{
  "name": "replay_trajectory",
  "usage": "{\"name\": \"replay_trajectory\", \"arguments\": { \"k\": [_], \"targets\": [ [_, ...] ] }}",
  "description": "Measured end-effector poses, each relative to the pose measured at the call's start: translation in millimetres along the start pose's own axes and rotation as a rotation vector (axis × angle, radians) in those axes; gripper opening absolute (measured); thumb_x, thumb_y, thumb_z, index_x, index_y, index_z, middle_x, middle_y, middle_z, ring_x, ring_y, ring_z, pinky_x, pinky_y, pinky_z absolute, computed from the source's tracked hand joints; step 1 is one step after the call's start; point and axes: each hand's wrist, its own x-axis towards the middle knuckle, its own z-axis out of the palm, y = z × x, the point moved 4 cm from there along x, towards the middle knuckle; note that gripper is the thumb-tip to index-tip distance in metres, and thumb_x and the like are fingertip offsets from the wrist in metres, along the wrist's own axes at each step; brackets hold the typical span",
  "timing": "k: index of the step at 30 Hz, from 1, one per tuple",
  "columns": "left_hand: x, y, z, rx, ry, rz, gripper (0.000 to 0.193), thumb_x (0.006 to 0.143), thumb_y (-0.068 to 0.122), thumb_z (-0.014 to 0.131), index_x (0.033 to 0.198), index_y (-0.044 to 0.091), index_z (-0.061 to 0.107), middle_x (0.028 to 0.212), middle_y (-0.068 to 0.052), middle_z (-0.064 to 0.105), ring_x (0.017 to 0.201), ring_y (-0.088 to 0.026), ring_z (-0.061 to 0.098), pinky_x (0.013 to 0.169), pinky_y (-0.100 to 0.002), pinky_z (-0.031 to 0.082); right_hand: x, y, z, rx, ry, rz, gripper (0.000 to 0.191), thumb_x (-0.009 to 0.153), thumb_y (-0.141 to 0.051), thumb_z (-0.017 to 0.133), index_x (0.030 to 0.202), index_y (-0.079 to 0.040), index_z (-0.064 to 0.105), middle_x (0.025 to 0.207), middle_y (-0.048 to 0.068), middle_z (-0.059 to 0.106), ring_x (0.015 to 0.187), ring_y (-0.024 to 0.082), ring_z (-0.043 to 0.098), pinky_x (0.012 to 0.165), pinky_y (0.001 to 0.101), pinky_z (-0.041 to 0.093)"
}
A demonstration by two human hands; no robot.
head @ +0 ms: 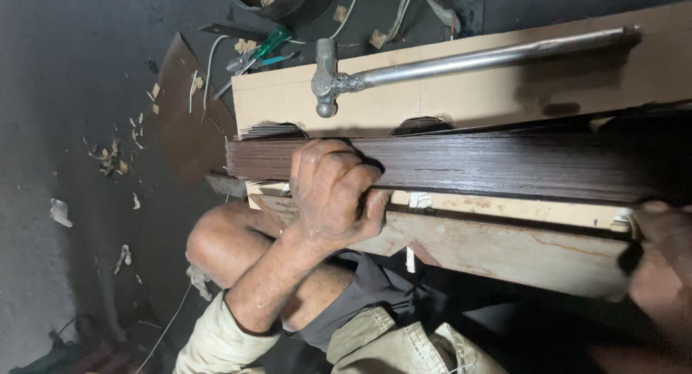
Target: The person sits on the floor with a wooden board holding a large bundle of long thin dark strips. They square the bundle's ends against a metal blade and a wooden guide, tap and press the bundle to align the strips, and repeatedly reposition and re-flatten the bundle on the board.
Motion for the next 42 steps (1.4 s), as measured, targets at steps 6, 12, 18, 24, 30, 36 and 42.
{"name": "replay_trajectory", "arguments": {
  "k": [6,12,18,24,30,36,42],
  "targets": [
    [-7.2,-12.3,-21.8,-0.259,0.009,0.17,0.014,0.082,-0.001,0.076,0.096,0.001,0.074,0.091,-0.008,0.055,0.096,-0.027,0.057,0.09,-0.048,0.053,23.8,15.2,-13.8,-0.47,-0.251,-0.533,0.053,0.102,-0.034,0.043,0.14,0.003,0.048,0.09,0.012,0.079,0.079,0.014,0.077,0.063,0.0291,0.06],
    [-17.6,-16.2,-29.4,-0.113,-0.004,0.384,0.014,0.091,0.003,0.081,0.102,-0.004,0.074,0.095,-0.01,0.061,0.101,-0.028,0.061,0.097,-0.049,0.058,1.8,7.8,-5.0,-0.864,-0.039,-0.723,0.048,0.1,-0.031,0.049,0.134,0.002,0.054,0.086,0.01,0.076,0.075,0.015,0.074,0.062,0.0288,0.057],
    [-27.5,-24.6,-30.4,-0.146,-0.079,0.366,0.018,0.094,0.003,0.072,0.109,-0.006,0.074,0.103,-0.011,0.06,0.11,-0.028,0.059,0.106,-0.05,0.057,-18.1,-40.4,9.9,-0.834,0.074,-0.685,0.043,0.1,-0.028,0.053,0.131,0.001,0.057,0.087,0.01,0.075,0.077,0.016,0.073,0.068,0.0309,0.056],
    [-34.7,-28.2,-27.3,-0.156,-0.04,0.143,0.02,0.094,0.009,0.082,0.113,0.009,0.077,0.117,-0.01,0.057,0.123,-0.03,0.054,0.116,-0.055,0.043,-19.7,-58.7,12.4,-0.842,0.094,-0.67,0.037,0.1,-0.025,0.057,0.128,0.0,0.06,0.088,0.01,0.073,0.078,0.018,0.071,0.074,0.033,0.055],
    [-29.2,-31.1,-33.3,-0.265,-0.077,0.034,0.016,0.088,0.008,0.08,0.103,0.01,0.074,0.126,-0.017,0.056,0.137,-0.038,0.05,0.122,-0.064,0.033,-30.3,-61.6,10.2,-0.853,0.138,-0.659,0.032,0.1,-0.022,0.062,0.125,-0.001,0.063,0.089,0.01,0.072,0.08,0.02,0.07,0.08,0.0351,0.054],
    [-26.2,-22.8,-45.1,-0.185,-0.114,0.023,0.033,0.075,-0.001,0.072,0.104,0.011,0.08,0.139,-0.018,0.054,0.141,-0.041,0.049,0.122,-0.066,0.029,-54.2,-83.5,-2.3,-0.894,0.194,-0.699,0.027,0.1,-0.019,0.066,0.122,-0.002,0.066,0.09,0.01,0.071,0.081,0.022,0.069,0.086,0.0372,0.053],
    [-44.0,-29.1,-46.6,-0.16,-0.189,-0.062,0.039,0.083,-0.001,0.07,0.115,0.018,0.081,0.147,-0.018,0.048,0.148,-0.042,0.039,0.125,-0.067,0.02,-54.2,-95.0,4.5,-0.893,0.229,-0.711,0.022,0.1,-0.015,0.07,0.119,-0.004,0.069,0.091,0.01,0.069,0.083,0.024,0.068,0.091,0.0394,0.052]
  ]
}}
